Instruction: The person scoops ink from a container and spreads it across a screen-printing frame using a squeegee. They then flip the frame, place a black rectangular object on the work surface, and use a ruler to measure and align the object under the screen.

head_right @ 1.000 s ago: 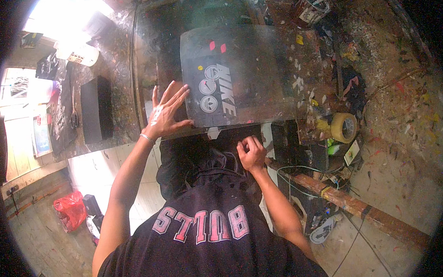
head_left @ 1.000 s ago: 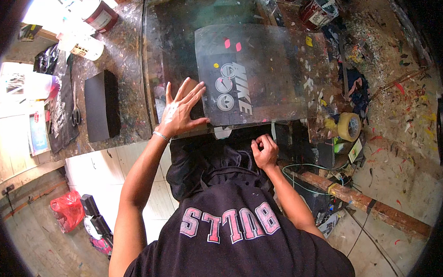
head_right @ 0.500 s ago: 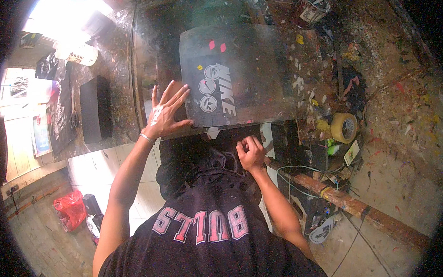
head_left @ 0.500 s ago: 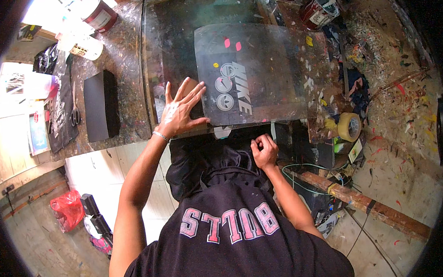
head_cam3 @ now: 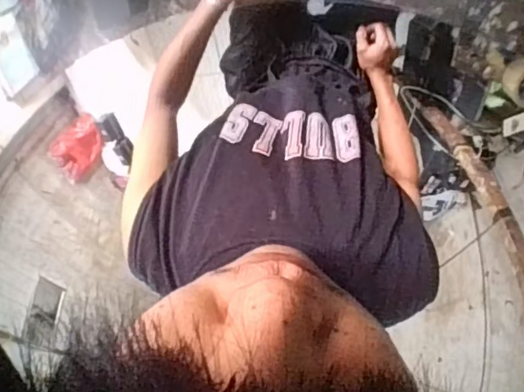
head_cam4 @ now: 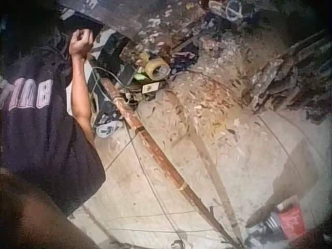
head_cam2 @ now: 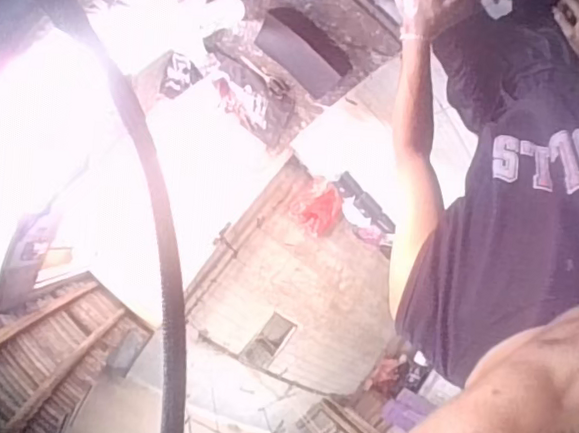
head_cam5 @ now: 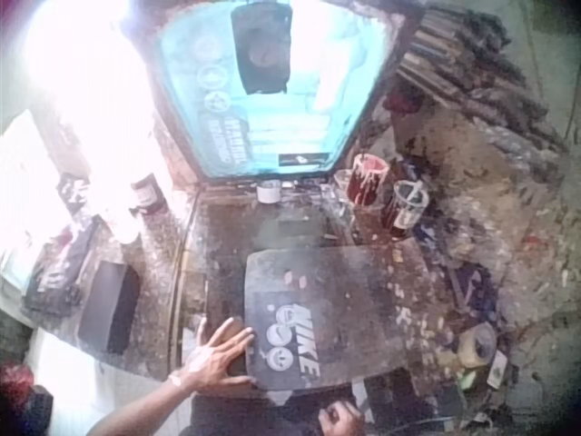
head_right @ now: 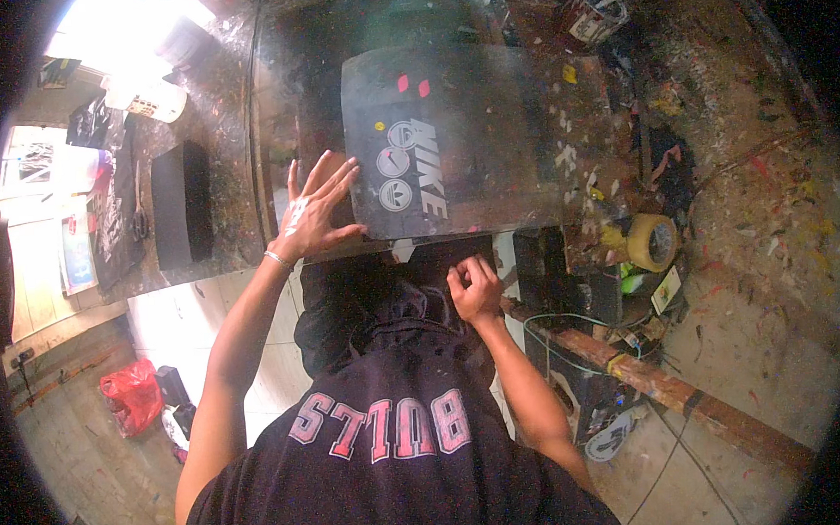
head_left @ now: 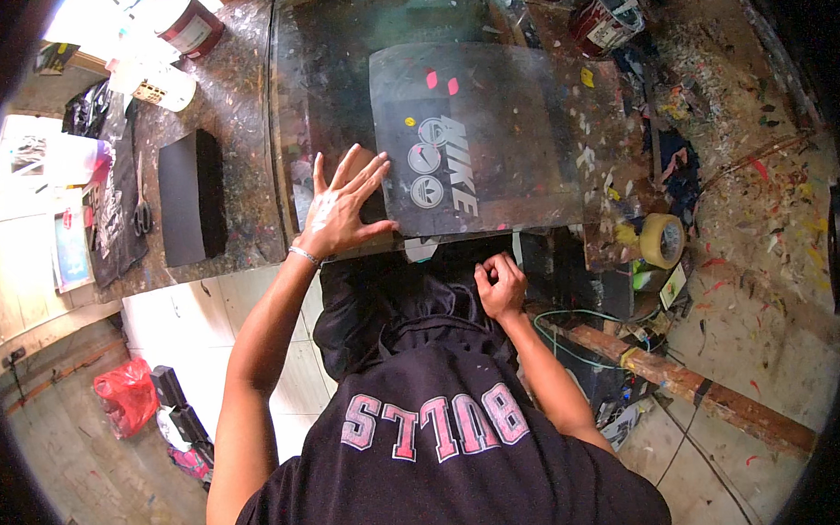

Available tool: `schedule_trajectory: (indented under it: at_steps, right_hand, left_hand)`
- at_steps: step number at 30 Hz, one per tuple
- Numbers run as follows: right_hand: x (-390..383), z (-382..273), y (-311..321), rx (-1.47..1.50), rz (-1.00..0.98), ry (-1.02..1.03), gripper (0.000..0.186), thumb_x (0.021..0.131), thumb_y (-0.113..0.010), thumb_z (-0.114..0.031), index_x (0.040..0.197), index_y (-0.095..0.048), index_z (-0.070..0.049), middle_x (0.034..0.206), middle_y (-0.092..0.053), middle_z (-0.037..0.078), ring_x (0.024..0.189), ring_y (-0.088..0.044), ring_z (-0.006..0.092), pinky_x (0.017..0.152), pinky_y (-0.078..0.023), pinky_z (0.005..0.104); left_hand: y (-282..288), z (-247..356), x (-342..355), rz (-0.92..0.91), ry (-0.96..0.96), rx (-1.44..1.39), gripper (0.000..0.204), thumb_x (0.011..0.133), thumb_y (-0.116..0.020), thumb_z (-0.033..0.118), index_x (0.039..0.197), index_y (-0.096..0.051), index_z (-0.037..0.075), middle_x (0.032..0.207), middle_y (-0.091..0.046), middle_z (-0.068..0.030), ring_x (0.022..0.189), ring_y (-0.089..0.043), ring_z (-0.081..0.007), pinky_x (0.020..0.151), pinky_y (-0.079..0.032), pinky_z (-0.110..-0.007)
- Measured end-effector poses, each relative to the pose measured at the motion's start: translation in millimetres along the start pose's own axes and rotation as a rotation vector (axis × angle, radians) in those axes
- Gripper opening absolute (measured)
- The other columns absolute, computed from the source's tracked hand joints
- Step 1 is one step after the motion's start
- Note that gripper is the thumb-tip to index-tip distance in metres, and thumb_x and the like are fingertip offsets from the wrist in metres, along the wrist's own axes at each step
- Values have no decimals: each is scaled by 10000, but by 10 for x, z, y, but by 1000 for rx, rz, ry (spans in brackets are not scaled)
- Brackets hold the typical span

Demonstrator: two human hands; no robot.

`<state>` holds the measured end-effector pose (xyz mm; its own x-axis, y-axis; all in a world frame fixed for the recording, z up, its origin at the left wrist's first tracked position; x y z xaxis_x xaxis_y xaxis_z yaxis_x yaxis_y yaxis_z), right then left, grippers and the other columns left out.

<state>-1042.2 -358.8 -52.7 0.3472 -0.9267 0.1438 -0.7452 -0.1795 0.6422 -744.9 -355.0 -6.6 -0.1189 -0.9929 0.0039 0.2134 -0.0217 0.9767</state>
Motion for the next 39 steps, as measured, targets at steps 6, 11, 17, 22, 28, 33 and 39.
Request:
schedule_trajectory:
  at_steps: [6, 11, 17, 22, 28, 33, 39]
  right_hand:
    - [-22, 57, -4, -21, -54, -38, 187, 844, -703, -184, 793, -570, -62, 737, -569, 92, 647, -573, 283, 582, -464, 412]
    - [-31, 69, -12, -19, -52, -42, 189, 845, -705, -179, 794, -567, -60, 740, -571, 97, 650, -574, 286, 583, -463, 414]
    - [-30, 76, -14, -12, -39, -27, 186, 843, -702, -178, 793, -568, -60, 741, -571, 97, 637, -573, 286, 573, -463, 410]
    - [-37, 93, -11, -17, -29, -25, 184, 836, -704, -177, 789, -570, -60, 735, -571, 96, 628, -572, 285, 566, -460, 407]
    - [-36, 95, -12, -16, -26, -21, 187, 833, -706, -178, 783, -570, -60, 731, -571, 96, 625, -572, 284, 564, -458, 409]
    - [-36, 59, -39, -16, -34, -27, 187, 836, -705, -176, 778, -568, -62, 736, -576, 92, 626, -574, 282, 564, -459, 406]
    - [-86, 116, -32, -20, -23, -91, 172, 832, -715, -177, 763, -605, -63, 734, -606, 111, 671, -619, 284, 588, -487, 424]
  left_hand:
    - [9, 1, -3, 3, -5, -1, 964, 796, -607, 741, 1550, -366, 192, 1625, -321, 57, 1544, -145, -262, 1188, 45, -656]
    - [12, -1, 7, 14, -6, -2, 962, 789, -620, 735, 1548, -371, 199, 1623, -324, 62, 1544, -149, -260, 1188, 43, -657]
    - [15, 5, 4, 16, -12, -7, 963, 788, -627, 727, 1549, -370, 197, 1624, -323, 59, 1542, -159, -262, 1188, 40, -656]
    - [4, -3, 0, 26, 6, -25, 940, 806, -618, 716, 1549, -371, 196, 1625, -323, 53, 1541, -165, -257, 1190, 36, -650]
    - [1, 4, -1, 15, 7, -11, 935, 811, -614, 714, 1550, -370, 195, 1625, -324, 46, 1540, -168, -256, 1192, 36, -647]
    - [19, -24, -34, 14, 11, -4, 929, 816, -609, 713, 1549, -370, 195, 1629, -314, 47, 1540, -167, -256, 1192, 36, -648]
    - [68, 34, 50, 1, -50, -18, 918, 833, -600, 698, 1549, -367, 173, 1634, -304, 26, 1541, -158, -281, 1195, 24, -644]
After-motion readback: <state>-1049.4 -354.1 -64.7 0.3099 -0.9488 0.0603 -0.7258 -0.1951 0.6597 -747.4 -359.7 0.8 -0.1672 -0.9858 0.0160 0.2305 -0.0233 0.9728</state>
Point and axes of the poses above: each hand's wrist, its own x-axis towards the middle knuckle, its own y-axis out of the back of the hand, z = x × y, the point moved 7 cm from there along x, towards the middle knuckle
